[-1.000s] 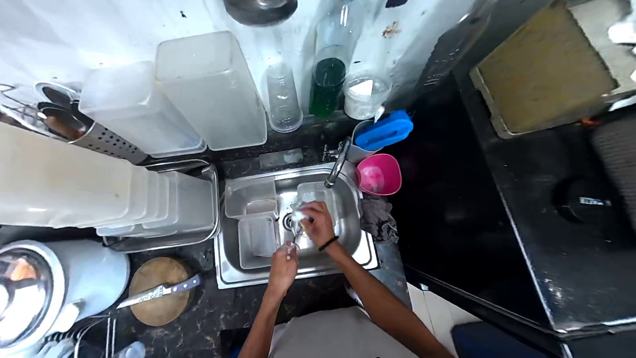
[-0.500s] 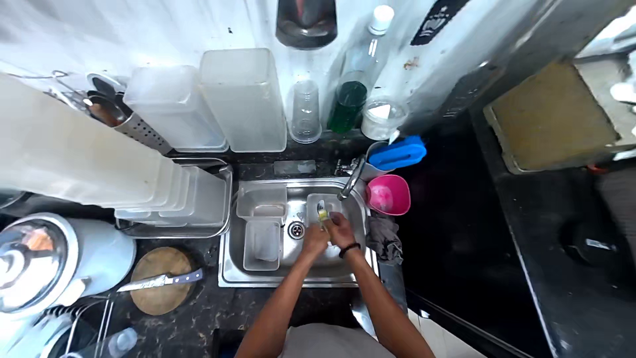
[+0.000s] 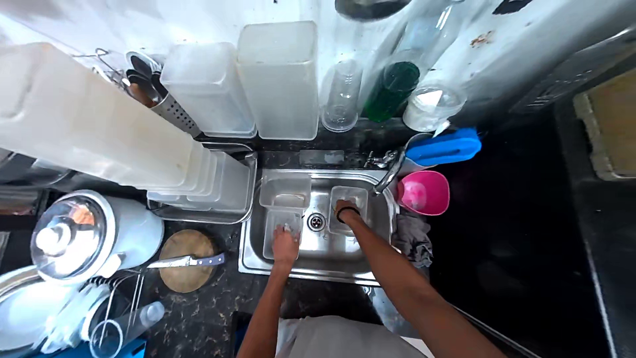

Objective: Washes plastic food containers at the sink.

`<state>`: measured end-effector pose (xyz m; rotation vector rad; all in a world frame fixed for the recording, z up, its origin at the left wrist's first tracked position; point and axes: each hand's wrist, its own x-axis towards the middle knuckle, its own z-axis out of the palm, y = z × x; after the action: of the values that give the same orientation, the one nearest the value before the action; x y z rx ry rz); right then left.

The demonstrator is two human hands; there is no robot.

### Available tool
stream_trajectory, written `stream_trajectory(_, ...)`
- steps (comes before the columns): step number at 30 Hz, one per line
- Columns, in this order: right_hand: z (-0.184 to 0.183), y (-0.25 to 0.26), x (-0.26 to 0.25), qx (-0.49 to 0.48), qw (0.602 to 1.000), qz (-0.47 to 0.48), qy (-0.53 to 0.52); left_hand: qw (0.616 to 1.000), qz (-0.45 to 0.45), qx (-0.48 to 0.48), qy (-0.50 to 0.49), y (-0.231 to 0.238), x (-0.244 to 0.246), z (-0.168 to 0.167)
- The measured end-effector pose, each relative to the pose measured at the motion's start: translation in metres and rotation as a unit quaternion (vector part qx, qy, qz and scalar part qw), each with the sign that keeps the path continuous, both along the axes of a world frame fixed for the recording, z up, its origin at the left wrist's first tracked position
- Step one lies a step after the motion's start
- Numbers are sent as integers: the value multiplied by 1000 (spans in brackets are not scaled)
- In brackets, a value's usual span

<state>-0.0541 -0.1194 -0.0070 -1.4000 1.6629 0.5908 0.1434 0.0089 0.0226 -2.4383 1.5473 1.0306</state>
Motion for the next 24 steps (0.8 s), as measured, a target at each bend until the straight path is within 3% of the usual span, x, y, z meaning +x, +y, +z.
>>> stream_trajectory(3, -13, 1, -10, -9, 1000, -19, -23, 999, -27, -9, 31, 5, 7, -10)
stream_trajectory(7, 32, 13, -26, -68, 994, -60, -62, 998, -55, -18, 15, 12, 10, -12)
stream_trajectory(9, 51, 27, -37, -105, 987, -87, -82, 998, -65, -14, -24, 12, 7, 2)
stream_trajectory(11, 66, 48, -50, -140, 965, -163, -153, 997, -58, -29, -42, 10, 3, 37)
stream_trajectory(13, 70, 75, -60, -149, 902, -302, -271, 991, -62, -113, -30, 13, -8, 80)
stream_trajectory(16, 75, 104, -57, -65, 744, -541, -387, 955, -161, -248, 16, 26, -43, 133)
stream_trajectory(18, 78, 106, -59, 0, 648, -629, -430, 914, -257, -311, 46, 35, -71, 136)
stream_trajectory(19, 76, 105, -64, 9, 631, -626, -457, 887, -313, -337, 51, 38, -83, 127)
stream_trajectory(20, 72, 103, -72, -1, 639, -602, -479, 855, -371, -359, 44, 39, -93, 113)
stream_trajectory(22, 62, 97, -90, -69, 701, -527, -475, 804, -456, -380, 24, 36, -107, 79)
stream_trajectory(24, 54, 87, -100, -156, 757, -482, -414, 778, -501, -379, 19, 27, -112, 43)
